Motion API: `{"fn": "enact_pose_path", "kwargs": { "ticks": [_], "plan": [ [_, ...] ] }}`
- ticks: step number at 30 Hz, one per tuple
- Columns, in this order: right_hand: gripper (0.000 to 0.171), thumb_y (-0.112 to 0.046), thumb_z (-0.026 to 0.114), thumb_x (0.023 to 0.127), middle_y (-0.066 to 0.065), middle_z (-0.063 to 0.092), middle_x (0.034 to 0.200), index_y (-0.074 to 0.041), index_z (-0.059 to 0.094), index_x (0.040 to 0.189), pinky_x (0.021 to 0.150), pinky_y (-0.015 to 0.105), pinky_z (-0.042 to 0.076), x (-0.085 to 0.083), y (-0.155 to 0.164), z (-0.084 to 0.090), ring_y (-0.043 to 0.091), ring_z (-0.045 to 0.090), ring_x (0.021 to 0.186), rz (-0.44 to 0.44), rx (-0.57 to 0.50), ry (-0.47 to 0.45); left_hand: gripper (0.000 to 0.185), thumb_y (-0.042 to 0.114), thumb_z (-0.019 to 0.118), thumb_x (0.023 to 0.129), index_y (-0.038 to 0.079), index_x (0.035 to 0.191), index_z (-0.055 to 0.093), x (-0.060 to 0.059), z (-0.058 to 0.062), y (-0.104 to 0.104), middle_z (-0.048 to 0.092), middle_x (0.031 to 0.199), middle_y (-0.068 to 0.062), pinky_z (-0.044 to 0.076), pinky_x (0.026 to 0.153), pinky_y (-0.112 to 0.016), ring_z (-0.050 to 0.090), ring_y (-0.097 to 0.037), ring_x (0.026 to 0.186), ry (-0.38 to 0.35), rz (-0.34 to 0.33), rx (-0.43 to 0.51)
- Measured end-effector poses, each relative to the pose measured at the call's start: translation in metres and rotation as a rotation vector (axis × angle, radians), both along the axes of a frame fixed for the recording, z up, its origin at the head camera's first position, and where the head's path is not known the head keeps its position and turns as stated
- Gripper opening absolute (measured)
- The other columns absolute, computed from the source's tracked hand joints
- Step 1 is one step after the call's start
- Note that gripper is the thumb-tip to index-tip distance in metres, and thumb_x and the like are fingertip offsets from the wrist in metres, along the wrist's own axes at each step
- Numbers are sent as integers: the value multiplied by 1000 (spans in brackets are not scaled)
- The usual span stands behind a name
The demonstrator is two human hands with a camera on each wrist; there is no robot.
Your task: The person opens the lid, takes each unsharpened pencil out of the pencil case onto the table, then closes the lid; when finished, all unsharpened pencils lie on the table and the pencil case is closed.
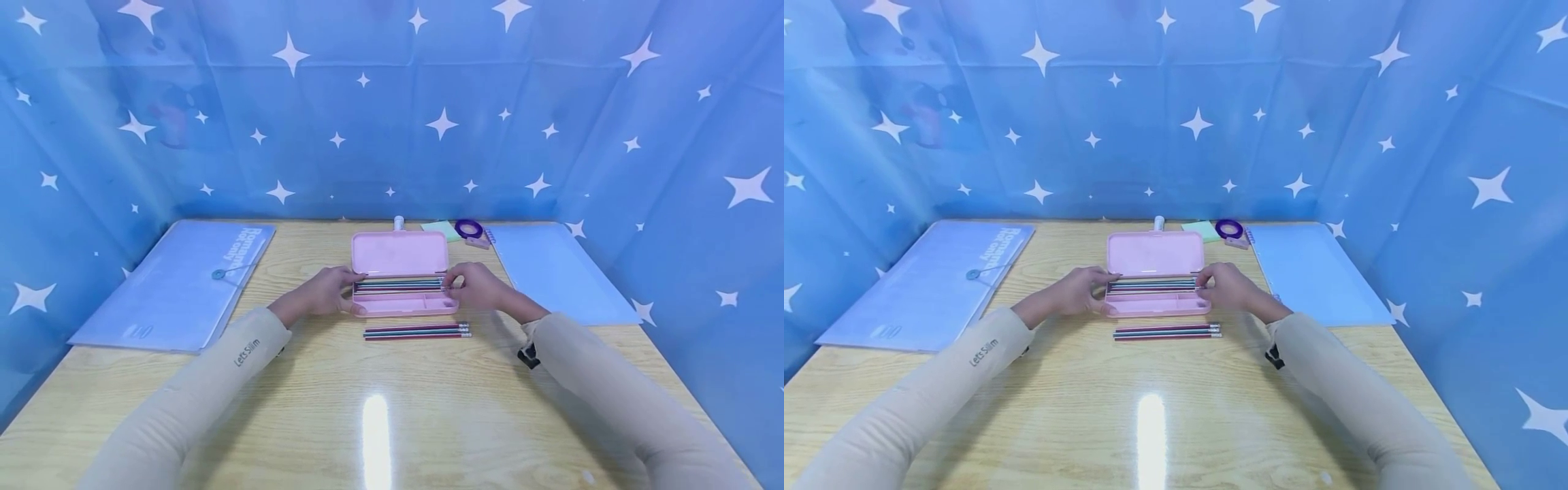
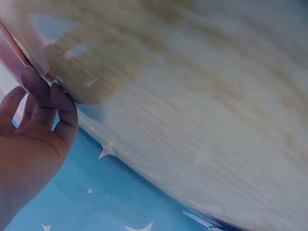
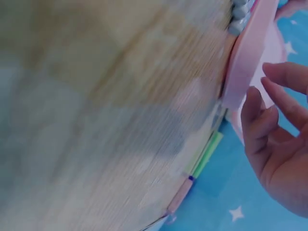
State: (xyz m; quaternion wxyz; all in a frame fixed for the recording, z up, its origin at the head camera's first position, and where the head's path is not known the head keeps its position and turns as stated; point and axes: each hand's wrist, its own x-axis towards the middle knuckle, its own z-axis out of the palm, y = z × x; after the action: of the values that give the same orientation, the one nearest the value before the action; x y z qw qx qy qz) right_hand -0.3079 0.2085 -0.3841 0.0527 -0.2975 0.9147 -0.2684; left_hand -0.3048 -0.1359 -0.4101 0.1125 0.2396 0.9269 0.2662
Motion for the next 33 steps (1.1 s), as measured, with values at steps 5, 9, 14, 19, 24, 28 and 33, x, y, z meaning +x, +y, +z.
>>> {"fn": "enact_pose_path", "kwargs": {
  "ticks": [5, 9, 14, 19, 24, 28, 33],
  "plan": [
    [7, -6, 70, 90, 6, 72, 97, -5, 75, 95, 78, 39, 53, -10, 1, -1, 21, 63, 86, 21, 49, -37, 97, 52, 82, 71, 12, 150, 42, 1, 0, 1, 54, 141, -13, 37, 112, -42, 47, -30, 133, -7, 0, 6],
    [9, -5, 69, 91, 5, 72, 96, -6, 76, 97, 80, 41, 54, -15, 1, 1, 23, 64, 89, 40, 68, -79, 97, 52, 82, 71, 11, 150, 42, 0, 0, 1, 54, 140, -13, 37, 112, -42, 48, -30, 132, -2, -3, 9],
    [11, -4, 66, 93, 5, 72, 96, -5, 75, 100, 77, 37, 53, -20, -1, 4, 20, 61, 84, 91, 91, -117, 98, 53, 82, 70, 12, 150, 42, 0, 0, 0, 52, 143, -13, 36, 113, -43, 45, -31, 135, 0, -7, 12],
    [12, -2, 64, 94, 4, 71, 93, -3, 74, 100, 76, 37, 51, -23, -1, 3, 19, 60, 82, 132, 88, -143, 98, 54, 81, 70, 13, 150, 43, 0, -1, 0, 53, 142, -13, 36, 113, -42, 46, -31, 134, -5, -1, 6],
    [10, -3, 65, 93, 2, 69, 91, -5, 74, 98, 75, 36, 52, -22, 2, 0, 17, 60, 82, 123, 77, -125, 97, 55, 81, 70, 12, 150, 43, 0, -3, 1, 56, 137, -13, 39, 111, -43, 51, -30, 128, 5, -7, -3],
    [8, -5, 67, 92, 1, 70, 88, -7, 74, 92, 72, 35, 53, -18, 6, 0, 16, 61, 78, 88, 45, -83, 98, 55, 80, 70, 12, 150, 43, 0, -3, 1, 55, 138, -13, 38, 111, -43, 50, -30, 129, 1, -1, -3],
    [4, -5, 71, 89, 2, 70, 84, -4, 74, 89, 70, 35, 54, -10, 18, 3, 15, 63, 76, 25, 4, -50, 98, 54, 80, 70, 13, 150, 42, 1, 1, 1, 54, 140, -13, 36, 113, -43, 47, -32, 133, 0, 7, -5]
  ]
}}
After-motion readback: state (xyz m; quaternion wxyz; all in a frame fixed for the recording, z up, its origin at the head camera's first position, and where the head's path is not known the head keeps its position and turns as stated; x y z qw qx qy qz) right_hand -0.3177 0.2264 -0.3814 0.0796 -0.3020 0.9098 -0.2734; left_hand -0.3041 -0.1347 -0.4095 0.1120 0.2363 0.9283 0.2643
